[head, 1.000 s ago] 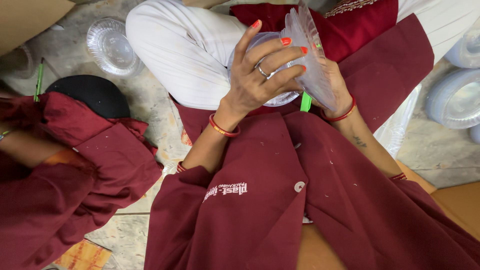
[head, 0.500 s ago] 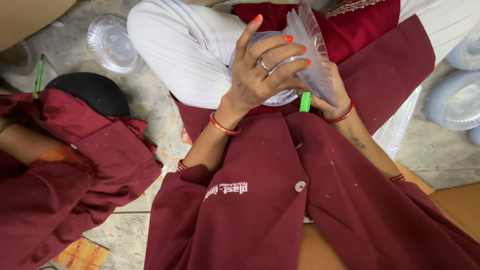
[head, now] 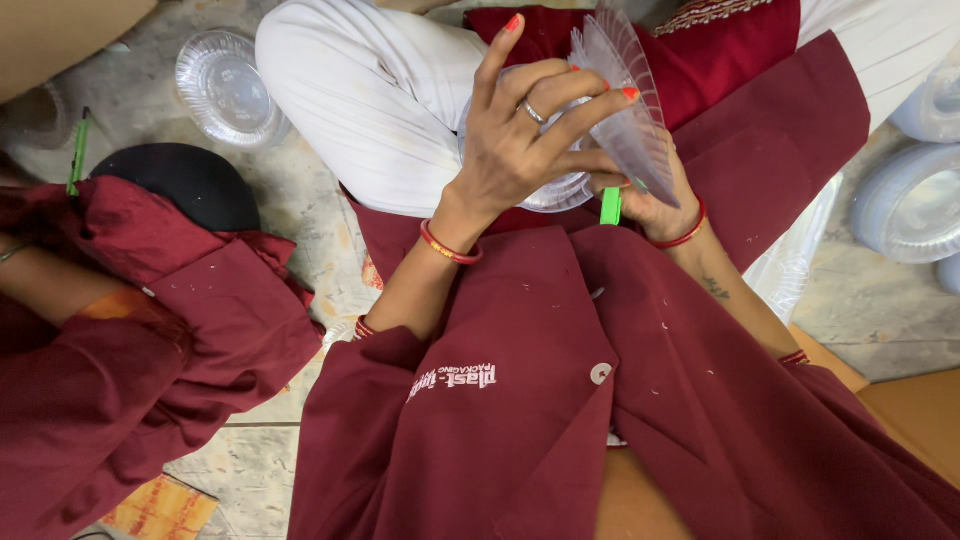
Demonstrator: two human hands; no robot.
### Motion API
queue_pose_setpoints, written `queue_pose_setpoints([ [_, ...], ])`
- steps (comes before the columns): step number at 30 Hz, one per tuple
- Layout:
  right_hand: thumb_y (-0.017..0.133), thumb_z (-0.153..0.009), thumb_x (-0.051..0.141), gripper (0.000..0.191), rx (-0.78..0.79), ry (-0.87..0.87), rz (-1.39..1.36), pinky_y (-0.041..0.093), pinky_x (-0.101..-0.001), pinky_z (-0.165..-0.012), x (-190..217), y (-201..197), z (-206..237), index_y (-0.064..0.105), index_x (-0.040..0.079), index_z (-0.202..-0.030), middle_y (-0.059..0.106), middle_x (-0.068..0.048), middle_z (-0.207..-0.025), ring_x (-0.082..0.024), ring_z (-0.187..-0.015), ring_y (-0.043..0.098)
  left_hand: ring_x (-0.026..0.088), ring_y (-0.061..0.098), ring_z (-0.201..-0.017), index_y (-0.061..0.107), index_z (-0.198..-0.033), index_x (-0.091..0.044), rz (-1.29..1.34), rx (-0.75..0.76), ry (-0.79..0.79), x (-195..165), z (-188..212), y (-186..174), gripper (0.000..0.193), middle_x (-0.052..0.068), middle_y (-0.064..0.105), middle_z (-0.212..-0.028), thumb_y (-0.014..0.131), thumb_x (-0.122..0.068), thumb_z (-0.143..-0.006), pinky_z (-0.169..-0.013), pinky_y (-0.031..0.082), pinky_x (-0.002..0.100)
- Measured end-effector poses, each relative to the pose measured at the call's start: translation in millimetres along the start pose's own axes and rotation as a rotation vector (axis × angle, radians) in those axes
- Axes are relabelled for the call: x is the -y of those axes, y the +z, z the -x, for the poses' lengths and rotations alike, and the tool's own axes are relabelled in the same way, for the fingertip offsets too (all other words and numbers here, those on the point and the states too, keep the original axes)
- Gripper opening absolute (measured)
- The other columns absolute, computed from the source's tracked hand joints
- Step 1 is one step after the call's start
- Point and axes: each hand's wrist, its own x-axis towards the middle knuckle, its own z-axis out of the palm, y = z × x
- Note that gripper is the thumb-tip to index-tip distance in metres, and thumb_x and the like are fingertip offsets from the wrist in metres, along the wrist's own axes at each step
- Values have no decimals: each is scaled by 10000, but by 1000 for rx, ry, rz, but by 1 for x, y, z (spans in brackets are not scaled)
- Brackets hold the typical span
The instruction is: The person sits on the floor and repeatedly picks up clear plastic lids from a cardboard box, marks each lid with a green marker, and places the marked lids on the floor. The process is repeated for multiple lids.
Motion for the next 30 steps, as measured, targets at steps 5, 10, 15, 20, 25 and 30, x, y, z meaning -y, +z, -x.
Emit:
queue_pose_setpoints([
  [5,631,-1019,142,134,-195,353,-969,434,-242,-538,-9,-6,-8,562,36,-1062,577,-45,-926,-136,-686,507,164,559,-1148,728,-1194,-200,36,30,-12,3,-3,-2,450,-67,628,-1161,739,-553,-916,-1247,279,537],
  [10,579,-955,32,163,-117,239,-277,401,-200,-554,-4,1,-5,561,54,-1116,548,-11,-886,-78,-682,481,182,574,-1187,705,-1107,-183,43,73,-6,10,-8,-7,392,-37,656,-1140,753,-520,-912,-1236,247,553],
  [15,457,-1133,172,199,-172,372,-834,419,-198,-482,-1,-1,-9,584,32,-1193,613,-41,-922,-105,-663,554,221,570,-1256,663,-1092,-160,63,59,88,15,-7,-10,435,-42,683,-1222,767,-538,-905,-1252,226,547],
  [20,517,-1173,153,177,25,284,-891,493,-213,-552,-7,-7,-18,595,27,-1271,655,-59,-1003,-110,-697,604,181,596,-1175,678,-1161,-145,124,73,-12,13,-3,-5,510,-48,674,-1157,804,-535,-858,-1253,264,567],
  [25,583,-1067,211,359,-401,312,-565,590,-307,-910,8,3,-20,559,39,-1381,683,-75,-1213,-174,-1043,698,196,583,-1117,709,-1274,-127,50,70,-50,9,2,-12,596,-13,626,-1103,837,-510,-836,-1245,288,567],
  [30,616,-1057,270,444,-436,309,-412,588,-349,-977,36,15,-22,538,27,-1421,685,-88,-1261,-187,-1098,698,165,567,-1086,764,-1202,-191,26,15,-60,5,-1,-16,492,-50,601,-1048,898,-485,-831,-1244,295,541],
])
